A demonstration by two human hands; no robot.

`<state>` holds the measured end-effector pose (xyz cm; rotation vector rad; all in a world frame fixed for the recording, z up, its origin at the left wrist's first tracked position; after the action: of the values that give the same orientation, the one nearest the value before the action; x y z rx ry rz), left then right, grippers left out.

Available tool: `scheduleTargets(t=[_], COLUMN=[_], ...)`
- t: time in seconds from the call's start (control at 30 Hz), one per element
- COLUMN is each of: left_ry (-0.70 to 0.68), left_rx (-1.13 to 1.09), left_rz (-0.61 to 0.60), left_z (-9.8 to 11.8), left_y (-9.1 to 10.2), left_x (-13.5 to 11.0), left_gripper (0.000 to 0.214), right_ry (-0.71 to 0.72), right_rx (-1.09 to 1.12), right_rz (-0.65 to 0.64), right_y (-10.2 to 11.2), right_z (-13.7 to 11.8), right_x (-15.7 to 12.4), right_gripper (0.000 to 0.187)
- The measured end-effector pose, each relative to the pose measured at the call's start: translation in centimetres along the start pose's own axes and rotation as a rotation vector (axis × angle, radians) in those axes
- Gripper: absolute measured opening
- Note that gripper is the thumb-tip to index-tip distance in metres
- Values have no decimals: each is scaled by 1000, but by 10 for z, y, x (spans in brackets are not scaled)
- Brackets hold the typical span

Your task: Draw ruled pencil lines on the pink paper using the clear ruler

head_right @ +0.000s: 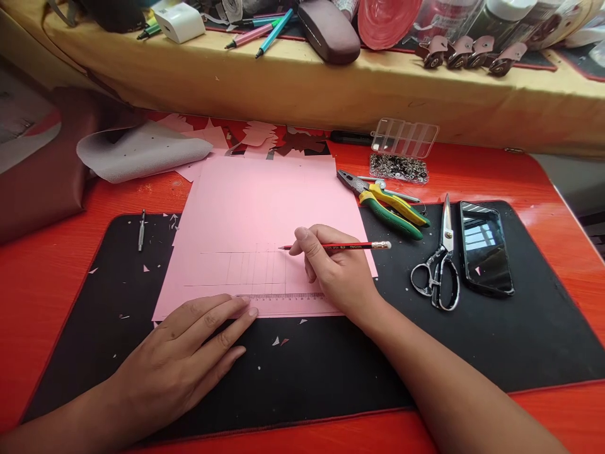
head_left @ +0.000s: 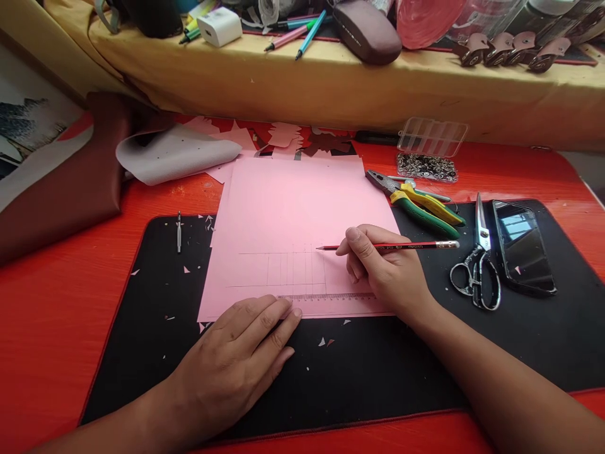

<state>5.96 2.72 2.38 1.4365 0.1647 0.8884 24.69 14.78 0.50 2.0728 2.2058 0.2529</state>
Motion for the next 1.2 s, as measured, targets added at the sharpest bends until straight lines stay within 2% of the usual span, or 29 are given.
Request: scheduleTargets(t=[1.2], left_ry=[14], left_rx=[-20], left_rz=[-4], left_z=[-1], left_y=[1], left_x=[0], left_gripper=[31], right_ry=[-20], right_rx=[-5], right_rz=[-8], right_y=[0], right_z=[1], right_x=[1], right_gripper=[51])
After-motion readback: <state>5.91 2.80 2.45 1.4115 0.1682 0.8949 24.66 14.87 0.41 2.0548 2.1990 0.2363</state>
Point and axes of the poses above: each hand's wrist, its own x-axis towards the middle knuckle, its own y-axis out of the back of the hand, z = x × y, the point moved 9 cm from there along x, towards the middle knuckle, and after that the axes turned 4 degrees about z, right-handed, at the moved point
